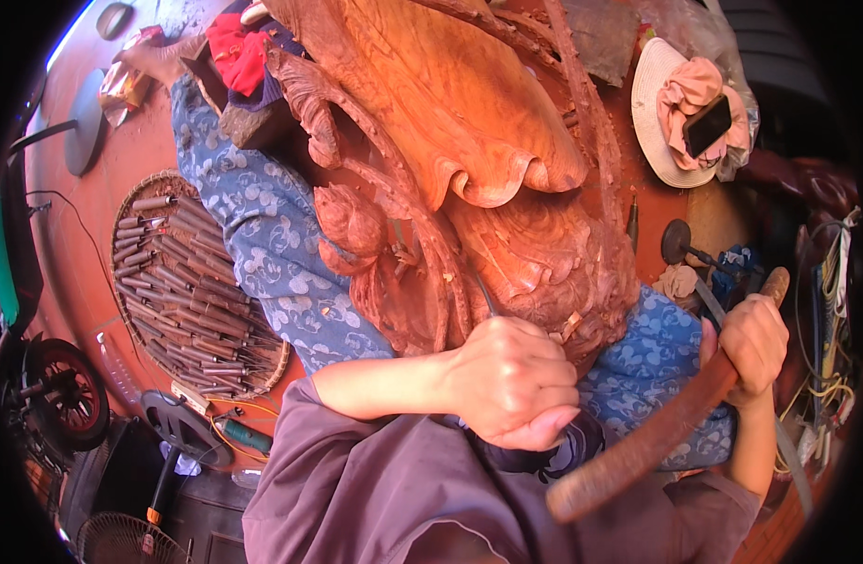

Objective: The person carves a large reddish-brown wooden sculpture using a chisel and mallet. They repeatedly strike the chisel to shape details on the sculpture's surface, occasionally switching chisels from a nearby basket.

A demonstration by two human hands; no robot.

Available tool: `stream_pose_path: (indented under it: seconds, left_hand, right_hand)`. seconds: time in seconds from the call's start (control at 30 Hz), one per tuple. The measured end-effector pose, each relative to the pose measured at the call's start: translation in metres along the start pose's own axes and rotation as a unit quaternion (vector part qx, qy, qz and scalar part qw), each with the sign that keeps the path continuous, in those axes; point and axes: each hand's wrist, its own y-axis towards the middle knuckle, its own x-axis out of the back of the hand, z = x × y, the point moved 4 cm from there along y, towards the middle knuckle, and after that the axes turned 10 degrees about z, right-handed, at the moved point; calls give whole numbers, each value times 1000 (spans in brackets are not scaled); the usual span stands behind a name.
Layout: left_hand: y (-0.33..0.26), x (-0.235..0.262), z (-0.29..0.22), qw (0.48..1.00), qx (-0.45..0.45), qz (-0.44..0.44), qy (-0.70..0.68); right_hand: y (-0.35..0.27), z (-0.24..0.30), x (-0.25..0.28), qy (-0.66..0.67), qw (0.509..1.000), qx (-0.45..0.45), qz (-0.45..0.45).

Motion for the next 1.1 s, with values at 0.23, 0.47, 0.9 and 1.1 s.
stream_pose_path:
  seconds: [0.23,0.47,0.9,1.1]
  left_hand:
    - [-3,2,8,999,25,27,-33]
    - [-4,6,1,999,-27,7,-43]
    - [-6,13,5,996,-1,44,-74]
    - [-7,17,6,996,-14,24,-82]
  right_hand:
    - [8,5,1,4,1000,-9,21]
    - [4,11,-1,29,998,44,24]
    - [13,12,-1,10,999,9,51]
    - [14,17,0,12,999,35,30]
